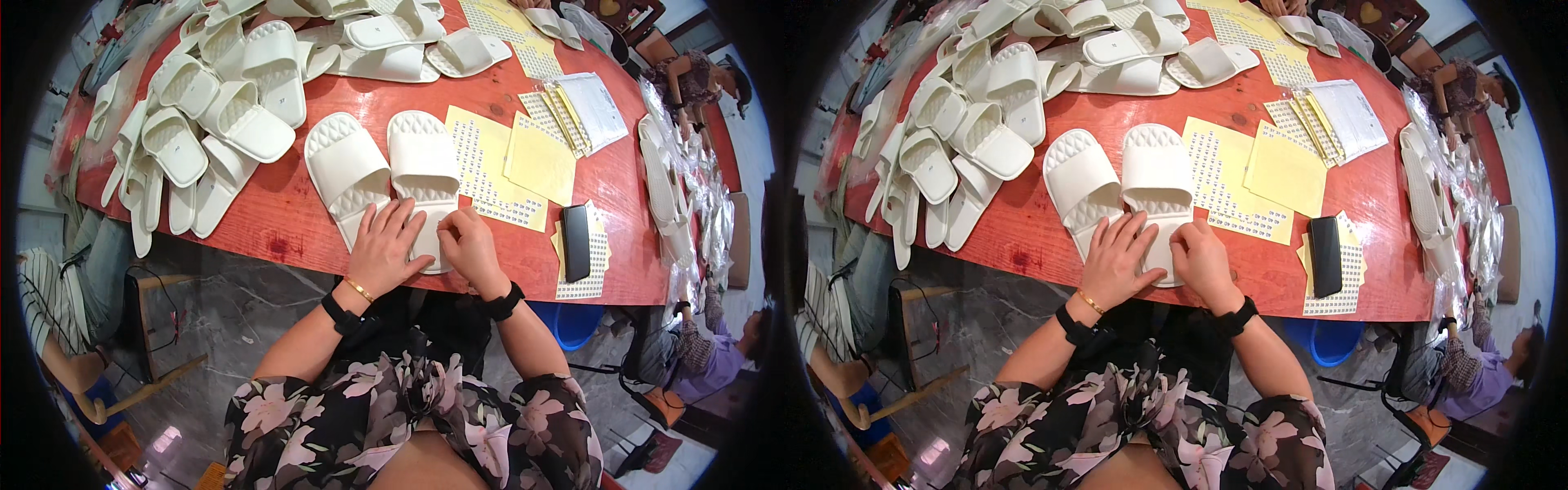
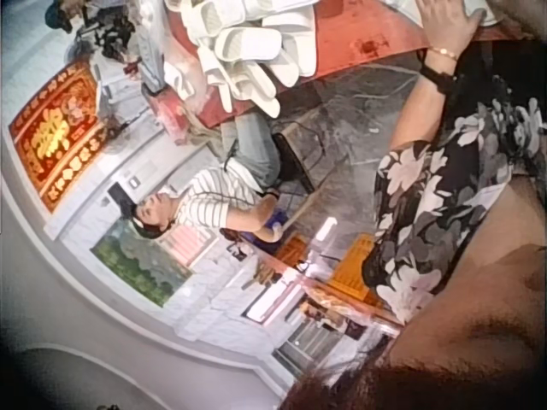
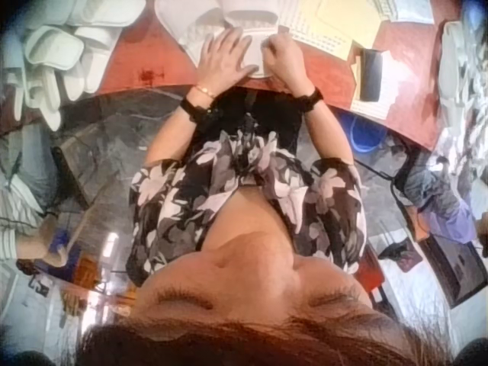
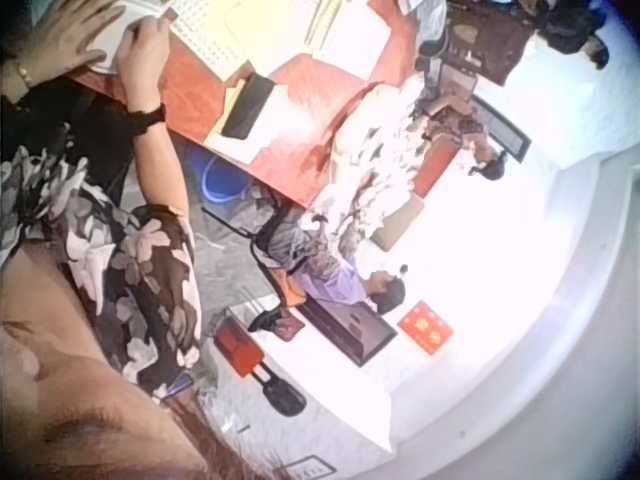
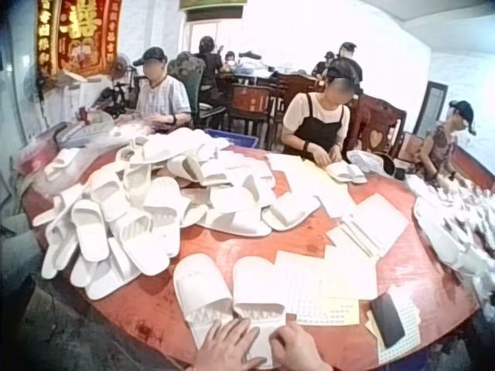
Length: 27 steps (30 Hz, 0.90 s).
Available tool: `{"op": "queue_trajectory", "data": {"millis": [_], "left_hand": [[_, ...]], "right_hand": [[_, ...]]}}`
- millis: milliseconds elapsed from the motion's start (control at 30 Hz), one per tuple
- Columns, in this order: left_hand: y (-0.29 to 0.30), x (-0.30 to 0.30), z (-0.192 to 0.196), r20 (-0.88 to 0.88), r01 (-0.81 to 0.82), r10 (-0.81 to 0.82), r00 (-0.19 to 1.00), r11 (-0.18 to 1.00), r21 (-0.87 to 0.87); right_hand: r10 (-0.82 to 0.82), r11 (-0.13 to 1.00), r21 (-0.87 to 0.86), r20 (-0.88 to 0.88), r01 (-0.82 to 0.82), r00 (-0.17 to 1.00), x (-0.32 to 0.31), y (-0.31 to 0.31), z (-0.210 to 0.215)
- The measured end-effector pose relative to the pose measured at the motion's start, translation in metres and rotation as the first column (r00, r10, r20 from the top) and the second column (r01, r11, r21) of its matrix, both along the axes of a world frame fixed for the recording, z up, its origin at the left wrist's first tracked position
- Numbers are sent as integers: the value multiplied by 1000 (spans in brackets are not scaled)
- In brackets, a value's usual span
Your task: Checking and sorting pairs of white hotel-style slippers or sandals at a manufacturing or processing table.
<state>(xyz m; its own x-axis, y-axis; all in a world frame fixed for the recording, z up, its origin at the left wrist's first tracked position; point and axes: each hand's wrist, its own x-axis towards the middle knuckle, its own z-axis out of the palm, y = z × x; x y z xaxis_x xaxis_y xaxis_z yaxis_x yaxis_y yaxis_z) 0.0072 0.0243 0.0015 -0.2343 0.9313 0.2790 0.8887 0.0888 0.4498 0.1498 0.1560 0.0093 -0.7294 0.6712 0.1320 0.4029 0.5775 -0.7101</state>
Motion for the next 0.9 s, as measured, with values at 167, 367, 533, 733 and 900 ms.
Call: {"op": "queue_trajectory", "data": {"millis": [167,367,533,733,900], "left_hand": [[0,0,1,-5,-5,5,1000,1000,1],[1,1,0,-9,-9,9,1000,1000,4],[-1,0,-1,-16,-15,16,1000,1000,12],[0,1,-3,3,-17,17,1000,1000,3],[-1,0,-3,-13,-14,15,1000,1000,27]], "right_hand": [[-78,994,-86,-61,73,995,-4,1,4],[-14,997,79,72,8,997,-8,5,3],[2,989,149,166,-27,986,-14,7,1],[52,985,152,218,-86,975,-12,6,4],[127,991,36,134,-132,983,-9,16,5]]}}
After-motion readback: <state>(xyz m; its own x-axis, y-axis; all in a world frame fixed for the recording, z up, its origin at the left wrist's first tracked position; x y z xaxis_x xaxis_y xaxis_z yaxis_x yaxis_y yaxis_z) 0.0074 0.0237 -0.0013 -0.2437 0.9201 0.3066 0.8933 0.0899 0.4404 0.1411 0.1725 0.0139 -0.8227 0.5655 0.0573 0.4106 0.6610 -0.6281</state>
